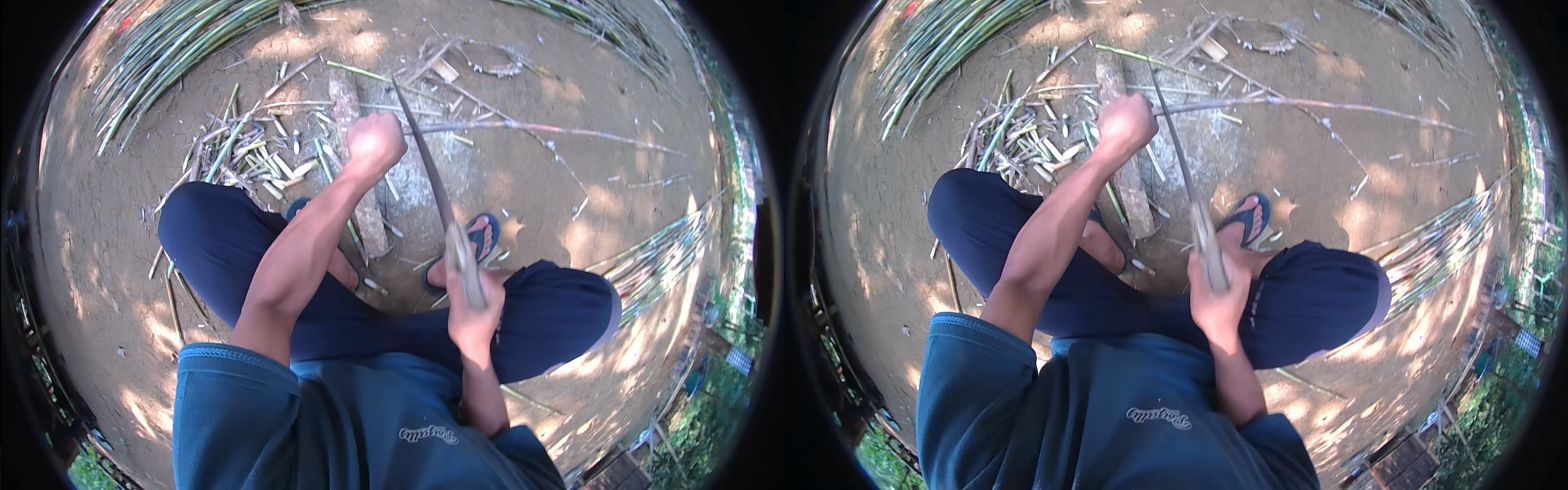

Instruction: The person sits on the ground and uses a large knife to chop long bamboo stalks into smaller pieces. They repeatedly pick up stalks, position them on a wooden block, and strike them with the knife to cut them into uniform lengths.

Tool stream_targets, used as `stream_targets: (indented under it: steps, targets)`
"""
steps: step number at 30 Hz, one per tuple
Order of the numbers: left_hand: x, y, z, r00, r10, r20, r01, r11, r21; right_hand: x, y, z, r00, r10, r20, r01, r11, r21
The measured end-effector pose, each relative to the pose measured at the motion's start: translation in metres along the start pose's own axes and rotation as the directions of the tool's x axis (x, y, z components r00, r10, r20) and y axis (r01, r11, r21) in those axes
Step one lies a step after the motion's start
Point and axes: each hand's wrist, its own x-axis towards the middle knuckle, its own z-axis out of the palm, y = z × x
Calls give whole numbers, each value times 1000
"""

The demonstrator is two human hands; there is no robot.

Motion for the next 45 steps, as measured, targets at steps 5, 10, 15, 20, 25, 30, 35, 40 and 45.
stream_targets:
  steps: [5,10,15,20,25,30,35,40,45]
  targets:
    - [0,2,-7,984,-91,-154,95,995,20,22,-1,11,997,-18,80,24,997,-72]
    - [-3,5,0,997,12,-72,-11,1000,26,-1,-6,-1,996,-89,-13,89,996,17]
    - [-4,2,-3,999,3,-38,-3,1000,-5,18,-2,11,998,-11,54,12,1000,-13]
    - [-14,15,-10,1000,23,-3,-23,1000,7,6,-9,-1,1000,4,17,-4,1000,2]
    - [-12,17,-3,998,1,-58,0,1000,9,31,-2,17,999,-42,3,43,999,-29]
    - [-5,4,4,991,83,-101,-76,994,72,0,-4,-3,998,-55,-17,55,998,-6]
    - [-5,6,-3,994,21,-109,-19,1000,24,18,4,5,998,34,58,-33,999,-9]
    - [-8,7,2,995,-26,-101,29,999,31,-4,-6,-7,994,-107,25,107,994,6]
    - [-7,5,10,996,0,-85,1,1000,14,13,-1,2,991,96,93,-99,995,21]
